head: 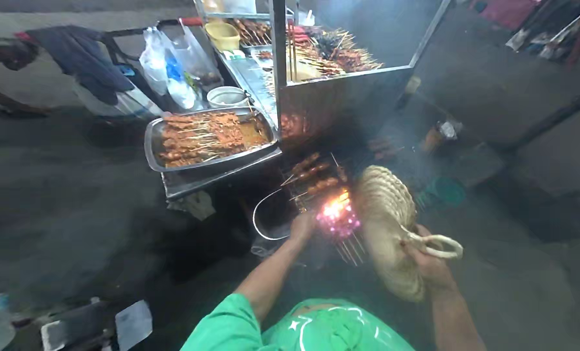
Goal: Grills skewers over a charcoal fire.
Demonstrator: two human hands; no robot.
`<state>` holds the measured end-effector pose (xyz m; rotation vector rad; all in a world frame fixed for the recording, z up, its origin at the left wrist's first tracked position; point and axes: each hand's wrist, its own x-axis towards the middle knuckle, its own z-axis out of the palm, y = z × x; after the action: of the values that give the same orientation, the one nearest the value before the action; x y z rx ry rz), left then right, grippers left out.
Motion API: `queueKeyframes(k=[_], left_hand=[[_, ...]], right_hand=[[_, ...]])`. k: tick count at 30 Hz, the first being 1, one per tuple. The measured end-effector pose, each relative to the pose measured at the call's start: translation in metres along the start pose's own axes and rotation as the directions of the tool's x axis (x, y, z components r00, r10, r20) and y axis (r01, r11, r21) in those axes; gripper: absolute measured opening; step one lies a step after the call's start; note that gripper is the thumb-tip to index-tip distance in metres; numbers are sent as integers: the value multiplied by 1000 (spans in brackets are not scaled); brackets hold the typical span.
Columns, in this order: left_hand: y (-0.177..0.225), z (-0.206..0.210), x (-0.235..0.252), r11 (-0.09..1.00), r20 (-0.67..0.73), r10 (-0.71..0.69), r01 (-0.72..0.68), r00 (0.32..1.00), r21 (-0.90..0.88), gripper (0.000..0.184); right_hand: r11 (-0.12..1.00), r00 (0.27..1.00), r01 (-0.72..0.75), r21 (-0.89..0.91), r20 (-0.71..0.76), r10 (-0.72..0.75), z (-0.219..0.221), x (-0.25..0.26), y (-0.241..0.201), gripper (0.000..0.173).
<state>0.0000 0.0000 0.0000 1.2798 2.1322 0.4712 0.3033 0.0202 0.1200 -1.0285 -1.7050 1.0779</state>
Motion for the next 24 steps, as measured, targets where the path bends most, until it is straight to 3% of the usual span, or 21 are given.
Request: queueKeyframes(k=[2,4,7,12,18,24], left_hand=[[-1,-6,-1,997,1,-70,70,998,14,33],[-6,-6,-1,992,-6,-125,125,992,19,31],[-10,-3,3,990,-10,-143,143,990,14,34],[-4,9,4,995,-10,-82,82,997,58,32],[2,18,4,987,56,-136,130,989,94,30],[-5,25,4,998,25,4,-6,1000,66,31]], right_hand=[[998,999,-51,43,-3,51,0,-3,-2,37],[987,997,23,-160,-74,-35,-3,0,21,42],[902,983,155,-402,-32,-183,-5,3,29,40],[982,998,31,-185,-43,-40,-1,-6,21,35],[975,996,82,-209,-28,-90,-3,-8,25,38],[987,997,36,-155,-56,-45,-8,-13,25,39]])
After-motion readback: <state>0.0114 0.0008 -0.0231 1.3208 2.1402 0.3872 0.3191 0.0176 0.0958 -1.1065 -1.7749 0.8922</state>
